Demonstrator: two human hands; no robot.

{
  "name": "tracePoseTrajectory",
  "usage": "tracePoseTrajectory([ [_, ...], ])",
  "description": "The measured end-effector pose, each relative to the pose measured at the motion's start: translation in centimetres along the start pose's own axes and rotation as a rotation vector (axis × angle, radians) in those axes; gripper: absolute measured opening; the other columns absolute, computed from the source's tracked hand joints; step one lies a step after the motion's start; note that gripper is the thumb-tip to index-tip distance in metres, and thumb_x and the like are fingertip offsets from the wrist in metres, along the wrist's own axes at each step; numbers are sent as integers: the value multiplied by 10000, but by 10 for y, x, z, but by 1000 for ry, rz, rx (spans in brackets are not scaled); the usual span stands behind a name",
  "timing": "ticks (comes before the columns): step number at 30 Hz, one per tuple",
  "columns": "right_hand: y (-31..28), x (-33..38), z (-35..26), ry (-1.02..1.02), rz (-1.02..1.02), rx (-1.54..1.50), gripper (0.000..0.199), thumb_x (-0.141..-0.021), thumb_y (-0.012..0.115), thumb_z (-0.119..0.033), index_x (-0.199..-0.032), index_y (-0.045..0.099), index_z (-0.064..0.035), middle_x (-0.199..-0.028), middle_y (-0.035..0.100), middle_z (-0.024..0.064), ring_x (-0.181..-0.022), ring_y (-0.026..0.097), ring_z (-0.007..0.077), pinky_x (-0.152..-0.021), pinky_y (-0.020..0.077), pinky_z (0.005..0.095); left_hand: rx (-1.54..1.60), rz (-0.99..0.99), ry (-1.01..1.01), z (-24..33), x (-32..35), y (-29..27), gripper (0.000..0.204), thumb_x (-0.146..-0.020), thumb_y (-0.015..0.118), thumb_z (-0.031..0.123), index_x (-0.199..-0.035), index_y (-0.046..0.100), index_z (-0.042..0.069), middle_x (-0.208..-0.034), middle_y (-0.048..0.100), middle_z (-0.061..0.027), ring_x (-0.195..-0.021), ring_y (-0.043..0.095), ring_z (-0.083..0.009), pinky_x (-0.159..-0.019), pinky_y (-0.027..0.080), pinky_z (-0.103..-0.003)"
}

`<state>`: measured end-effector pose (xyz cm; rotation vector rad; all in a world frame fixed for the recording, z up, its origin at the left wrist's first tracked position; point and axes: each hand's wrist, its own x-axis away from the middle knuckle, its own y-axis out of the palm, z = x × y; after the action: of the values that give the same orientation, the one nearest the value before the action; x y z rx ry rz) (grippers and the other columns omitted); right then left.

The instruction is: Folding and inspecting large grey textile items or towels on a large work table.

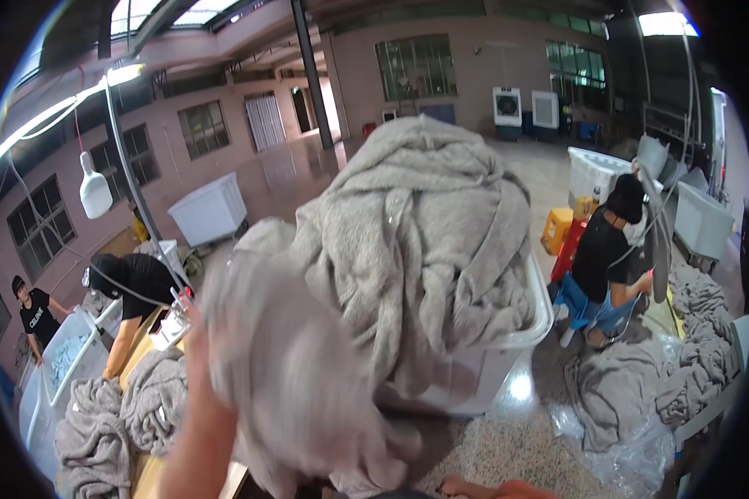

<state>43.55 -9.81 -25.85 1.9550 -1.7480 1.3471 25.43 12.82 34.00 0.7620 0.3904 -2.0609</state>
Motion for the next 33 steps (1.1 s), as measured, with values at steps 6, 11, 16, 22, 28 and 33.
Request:
tracePoseTrajectory([
  [6,0,-3,-2,-76,185,-10,257,-654,553,-267,-676,615,-18,-593,575,144,-531,562,251,-520,438,382,-33,-186,95,34,-120,105,636,-795,521,309,-1295,210,68,-1302,267,-139,-1121,346,-220,-815,341,-318],
  [11,2,-3,-4,-126,206,-35,259,-649,556,-268,-696,616,-21,-624,584,149,-562,568,259,-537,441,383,-246,-196,-218,-33,-68,74,574,-744,600,228,-1192,362,-39,-1049,518,-130,-890,529,-164,-696,439,-249],
  [16,17,5,3,-127,191,-46,262,-644,560,-269,-715,617,-23,-655,593,153,-593,575,267,-555,443,385,-399,-220,-541,-39,-4,40,451,-762,581,162,-1138,424,-30,-984,546,-147,-730,585,-153,-607,473,-237],
  [22,16,-8,-6,-186,111,54,283,-687,548,-285,-851,614,-65,-748,616,113,-674,586,249,-608,457,354,-368,-304,-539,-11,57,-1,454,-671,594,-38,-1105,465,-6,-951,563,-113,-738,574,-121,-651,472,-242],
  [28,10,22,-19,-126,33,-19,231,-636,538,-189,-782,621,-29,-761,590,191,-723,584,312,-641,454,382,-901,-661,-597,-72,118,-61,481,-654,657,166,-1075,488,7,-928,572,-118,-738,577,-203,-633,459,-308],
  [33,16,8,-16,-150,81,85,206,-640,524,-155,-764,624,-25,-734,587,195,-708,588,297,-634,451,374,-1373,-312,-606,-140,181,-160,578,-641,660,276,-1105,442,10,-1146,408,-197,-1036,418,-333,-859,357,-372],
])
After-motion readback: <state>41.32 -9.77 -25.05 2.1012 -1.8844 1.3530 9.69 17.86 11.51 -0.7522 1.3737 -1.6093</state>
